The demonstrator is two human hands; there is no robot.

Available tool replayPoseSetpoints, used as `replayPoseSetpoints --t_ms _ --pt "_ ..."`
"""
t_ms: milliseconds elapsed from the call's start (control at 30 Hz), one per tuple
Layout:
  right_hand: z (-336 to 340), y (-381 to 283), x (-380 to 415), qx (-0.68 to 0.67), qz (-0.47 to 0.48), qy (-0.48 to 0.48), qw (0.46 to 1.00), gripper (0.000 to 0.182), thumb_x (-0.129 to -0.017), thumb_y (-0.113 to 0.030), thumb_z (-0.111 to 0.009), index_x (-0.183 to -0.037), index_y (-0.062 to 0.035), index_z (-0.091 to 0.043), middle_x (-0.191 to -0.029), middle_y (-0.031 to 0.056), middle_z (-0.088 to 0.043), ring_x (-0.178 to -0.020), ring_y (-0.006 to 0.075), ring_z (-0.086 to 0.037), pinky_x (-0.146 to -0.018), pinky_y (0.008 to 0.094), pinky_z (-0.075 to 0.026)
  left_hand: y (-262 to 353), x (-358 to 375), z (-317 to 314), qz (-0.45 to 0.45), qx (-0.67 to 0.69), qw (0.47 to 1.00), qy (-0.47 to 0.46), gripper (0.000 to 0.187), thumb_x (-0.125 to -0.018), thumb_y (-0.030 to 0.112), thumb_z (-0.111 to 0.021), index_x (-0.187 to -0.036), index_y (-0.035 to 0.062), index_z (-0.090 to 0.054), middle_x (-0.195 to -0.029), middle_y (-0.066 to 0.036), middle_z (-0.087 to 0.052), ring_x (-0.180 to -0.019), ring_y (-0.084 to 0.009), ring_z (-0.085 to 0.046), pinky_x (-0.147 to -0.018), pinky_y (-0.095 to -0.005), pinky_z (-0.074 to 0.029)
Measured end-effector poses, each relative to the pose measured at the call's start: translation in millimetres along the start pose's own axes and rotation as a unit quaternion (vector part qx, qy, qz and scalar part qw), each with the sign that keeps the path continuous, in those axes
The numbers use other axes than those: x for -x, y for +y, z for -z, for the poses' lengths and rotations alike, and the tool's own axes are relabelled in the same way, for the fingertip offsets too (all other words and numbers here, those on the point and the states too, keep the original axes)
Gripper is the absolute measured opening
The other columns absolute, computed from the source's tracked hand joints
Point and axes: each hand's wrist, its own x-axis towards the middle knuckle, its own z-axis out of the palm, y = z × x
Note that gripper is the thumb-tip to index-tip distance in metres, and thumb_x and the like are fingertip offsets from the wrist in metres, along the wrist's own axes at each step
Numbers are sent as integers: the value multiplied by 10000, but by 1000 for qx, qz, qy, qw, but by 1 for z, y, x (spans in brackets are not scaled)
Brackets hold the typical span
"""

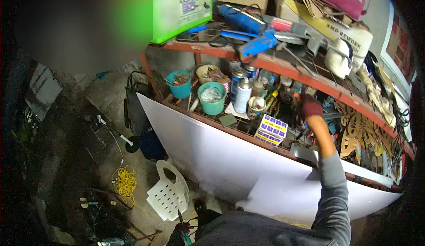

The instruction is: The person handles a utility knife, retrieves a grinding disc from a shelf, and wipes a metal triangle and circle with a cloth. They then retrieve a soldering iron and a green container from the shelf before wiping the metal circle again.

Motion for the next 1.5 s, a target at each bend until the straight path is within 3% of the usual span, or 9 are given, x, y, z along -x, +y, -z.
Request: replayPoseSetpoints --t_ms 267,600,700,867,1000,1367,1433,1467,1500 --pt "198 -219 124 -396 424 -178 795 456 -771 76 -576 -1213 -37 -593 -938 67 -684 -824 196 -665 -726 330 -506 117 -25 122 -97 -168 976 -95 254 -956 254 -538 -1104 78 -646 -651 -25 -570 -539 -162 -550 -478 -321 -449" --pt "246 -372 -177 -580 17 0 815 553 -858 -653 -532 -1072 -151 -625 -868 -6 -627 -568 97 -367 -486 286 -317 257 3 228 -341 -193 888 -241 265 -954 302 -556 -1103 108 -659 -570 23 -504 -522 -130 -519 -480 -293 -427" --pt "262 -380 -184 -508 40 -31 860 595 -838 -688 -525 -1042 -136 -618 -850 -17 -634 -519 95 -319 -459 296 -294 343 204 168 -192 -229 954 -28 349 -968 346 -486 -1156 90 -631 -585 4 -531 -542 -125 -524 -520 -313 -443" --pt "280 -403 -156 -544 -54 -58 835 591 -868 -582 -561 -1228 -119 -487 -847 22 -656 -473 105 -323 -438 315 -322 330 119 176 -271 -201 936 -103 350 -967 349 -491 -1148 88 -637 -613 -5 -545 -567 -133 -533 -535 -317 -446" --pt "280 -399 -158 177 291 195 920 477 -880 -138 -568 -1333 -176 -422 -919 94 -647 -769 240 -583 -817 349 -510 345 109 186 -297 -193 928 -113 350 -966 352 -496 -1143 86 -641 -635 -12 -556 -587 -139 -540 -547 -320 -448" --pt "319 -404 -198 -11 191 -22 981 622 -841 -354 -613 -1388 -122 -427 -1277 165 -579 -1083 257 -616 -883 382 -518 352 103 193 -317 -165 926 -120 352 -963 358 -507 -1127 82 -653 -696 -31 -586 -643 -156 -559 -580 -329 -453" --pt "322 -407 -173 702 288 175 627 356 -851 -224 -622 -1162 -51 -632 -1239 155 -600 -999 316 -640 -866 420 -498 347 101 192 -318 -159 927 -117 353 -963 359 -509 -1124 81 -655 -707 -35 -591 -653 -160 -563 -587 -331 -454" --pt "325 -406 -180 702 286 178 627 356 -851 -224 -622 -1162 -51 -632 -1239 155 -600 -999 316 -640 -866 420 -498 350 102 193 -320 -157 927 -116 353 -963 360 -510 -1123 81 -656 -712 -37 -594 -658 -161 -565 -590 -332 -455" --pt "327 -402 -200 496 197 143 834 433 -858 -312 -595 -1226 -85 -587 -1210 175 -610 -991 293 -648 -842 403 -516 349 101 193 -320 -157 927 -115 353 -962 360 -511 -1121 81 -657 -718 -38 -596 -663 -163 -567 -593 -332 -455"
